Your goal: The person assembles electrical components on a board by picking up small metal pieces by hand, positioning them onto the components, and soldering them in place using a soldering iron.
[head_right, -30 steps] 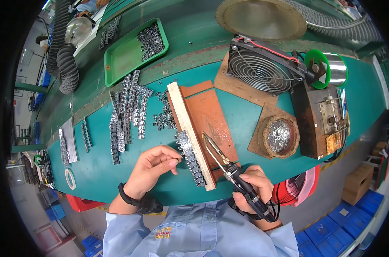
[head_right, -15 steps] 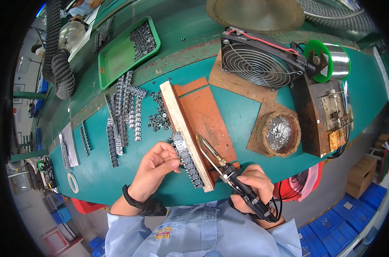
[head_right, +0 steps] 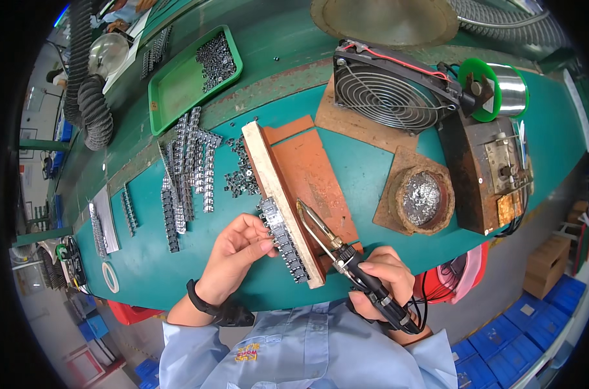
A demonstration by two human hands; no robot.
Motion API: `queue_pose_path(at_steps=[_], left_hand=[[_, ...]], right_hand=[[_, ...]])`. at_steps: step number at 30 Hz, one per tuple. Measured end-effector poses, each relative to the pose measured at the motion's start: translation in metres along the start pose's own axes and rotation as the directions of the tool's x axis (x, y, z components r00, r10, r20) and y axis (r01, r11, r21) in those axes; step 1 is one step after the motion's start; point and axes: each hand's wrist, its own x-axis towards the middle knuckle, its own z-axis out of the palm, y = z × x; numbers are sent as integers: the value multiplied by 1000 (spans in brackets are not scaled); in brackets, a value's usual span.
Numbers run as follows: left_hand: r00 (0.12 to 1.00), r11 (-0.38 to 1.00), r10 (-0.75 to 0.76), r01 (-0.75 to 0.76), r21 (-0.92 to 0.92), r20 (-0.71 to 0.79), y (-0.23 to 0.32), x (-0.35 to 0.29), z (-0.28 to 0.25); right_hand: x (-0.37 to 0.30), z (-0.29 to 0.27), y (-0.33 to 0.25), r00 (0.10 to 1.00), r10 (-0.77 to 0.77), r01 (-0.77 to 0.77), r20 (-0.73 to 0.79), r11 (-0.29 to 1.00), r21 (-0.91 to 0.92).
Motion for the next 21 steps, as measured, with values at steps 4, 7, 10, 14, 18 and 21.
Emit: queue_pose_path(at_steps=[4, 7, 10, 14, 18, 21], left_hand=[[1000, 1000, -17, 17, -26, 1, 0, 0, -1], [1000, 999, -18, 18, -47, 1, -2, 0, -2], [1000, 998, -9, 10, -65, 7, -3, 2, -4], [999, 997, 8, -5, -74, 35, -3, 3, -7], [998, 996, 2, 4, -90, 65, -2, 3, -8], [999, 997, -4, 8, -82, 47, -2, 3, -6]], right_hand=[[-2, -1, -3, 999, 43, -43, -13, 999, 12], [-3, -6, -8, 999, 49, -49, 12, 999, 16], [1, -9, -16, 998, 19, -20, 63, 1000, 7], [6, -9, -23, 991, 5, -6, 137, 1000, 7], [12, -3, -24, 981, 15, -10, 195, 1000, -27], [11, -2, -24, 982, 19, -6, 186, 998, -68]])
